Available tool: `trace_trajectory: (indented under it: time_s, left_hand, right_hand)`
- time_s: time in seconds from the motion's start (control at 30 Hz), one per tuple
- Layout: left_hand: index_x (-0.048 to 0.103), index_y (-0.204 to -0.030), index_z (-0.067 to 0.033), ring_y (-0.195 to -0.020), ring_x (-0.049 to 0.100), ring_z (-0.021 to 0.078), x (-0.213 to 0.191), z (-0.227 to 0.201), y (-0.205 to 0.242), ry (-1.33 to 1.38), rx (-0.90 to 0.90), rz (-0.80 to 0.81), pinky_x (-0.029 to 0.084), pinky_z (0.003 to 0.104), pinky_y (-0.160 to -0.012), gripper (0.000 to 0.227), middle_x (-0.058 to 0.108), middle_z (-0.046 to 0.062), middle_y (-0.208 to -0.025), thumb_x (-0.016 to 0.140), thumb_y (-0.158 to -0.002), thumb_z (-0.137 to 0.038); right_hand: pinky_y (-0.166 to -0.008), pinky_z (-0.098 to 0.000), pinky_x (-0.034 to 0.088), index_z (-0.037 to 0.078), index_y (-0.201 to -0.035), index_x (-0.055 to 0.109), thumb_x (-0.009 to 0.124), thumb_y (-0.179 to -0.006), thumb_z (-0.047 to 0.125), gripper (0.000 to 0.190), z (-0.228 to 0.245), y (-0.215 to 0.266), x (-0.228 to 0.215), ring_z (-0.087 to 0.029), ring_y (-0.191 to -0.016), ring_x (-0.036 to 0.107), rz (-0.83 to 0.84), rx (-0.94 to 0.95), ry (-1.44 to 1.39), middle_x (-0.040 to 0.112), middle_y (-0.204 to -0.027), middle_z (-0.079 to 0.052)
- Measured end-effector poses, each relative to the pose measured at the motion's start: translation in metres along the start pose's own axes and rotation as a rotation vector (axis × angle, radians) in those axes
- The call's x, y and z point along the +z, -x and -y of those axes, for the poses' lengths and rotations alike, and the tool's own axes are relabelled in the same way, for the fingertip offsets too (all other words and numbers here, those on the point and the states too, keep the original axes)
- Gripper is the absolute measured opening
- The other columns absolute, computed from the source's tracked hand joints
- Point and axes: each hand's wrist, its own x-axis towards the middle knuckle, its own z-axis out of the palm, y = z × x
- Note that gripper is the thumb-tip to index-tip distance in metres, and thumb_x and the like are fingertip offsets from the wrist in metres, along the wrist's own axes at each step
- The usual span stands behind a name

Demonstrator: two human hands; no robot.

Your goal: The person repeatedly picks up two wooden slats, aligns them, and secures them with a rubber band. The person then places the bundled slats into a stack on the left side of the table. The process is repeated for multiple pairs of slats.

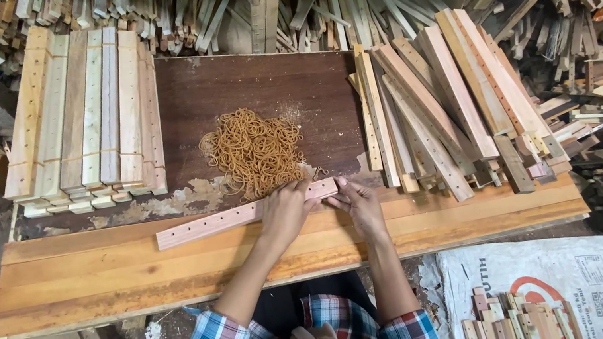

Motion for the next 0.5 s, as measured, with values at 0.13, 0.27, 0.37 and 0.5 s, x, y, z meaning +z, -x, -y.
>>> trace_trajectory:
  time_s: [0.13, 0.27, 0.37, 0.5]
  left_hand:
    - [0.067, -0.125, -0.0119, -0.105, 0.072, 0.0315, 0.0, -0.003, 0.0, -0.032, 0.004, 0.004, 0.06, 0.046, -0.083, 0.04, 0.074, 0.01, -0.112, 0.07, -0.089, -0.031]
    - [0.067, -0.125, -0.0093, -0.103, 0.072, 0.032, -0.002, -0.008, 0.001, -0.072, 0.031, -0.014, 0.06, 0.047, -0.079, 0.042, 0.074, 0.011, -0.108, 0.072, -0.088, -0.03]
    - [0.066, -0.124, -0.0091, -0.105, 0.07, 0.0315, 0.009, -0.002, -0.007, -0.129, 0.032, -0.01, 0.061, 0.047, -0.078, 0.048, 0.073, 0.011, -0.106, 0.075, -0.084, -0.034]
    - [0.065, -0.119, -0.0055, -0.109, 0.067, 0.0323, 0.027, 0.011, -0.012, -0.287, 0.011, -0.058, 0.061, 0.047, -0.077, 0.057, 0.071, 0.012, -0.106, 0.083, -0.075, -0.037]
  right_hand:
    - [-0.088, -0.047, 0.061, -0.001, -0.109, 0.075, 0.07, -0.096, 0.017, 0.023, -0.002, 0.002, 0.001, -0.03, -0.089, 0.075, 0.004, -0.016, 0.0, 0.076, -0.094, -0.015]
    - [-0.085, -0.0432, 0.064, -0.005, -0.106, 0.075, 0.076, -0.091, 0.015, 0.024, 0.009, 0.013, 0.011, -0.023, -0.08, 0.075, -0.018, -0.032, 0.045, 0.074, -0.084, -0.011]
    - [-0.083, -0.043, 0.064, -0.005, -0.106, 0.075, 0.078, -0.09, 0.015, 0.026, 0.01, 0.012, 0.014, -0.022, -0.078, 0.075, -0.022, -0.042, 0.049, 0.073, -0.082, -0.01]
    - [-0.08, -0.044, 0.065, -0.005, -0.107, 0.075, 0.083, -0.086, 0.017, 0.031, 0.013, 0.02, 0.012, -0.021, -0.075, 0.072, -0.035, -0.051, 0.098, 0.07, -0.08, -0.01]
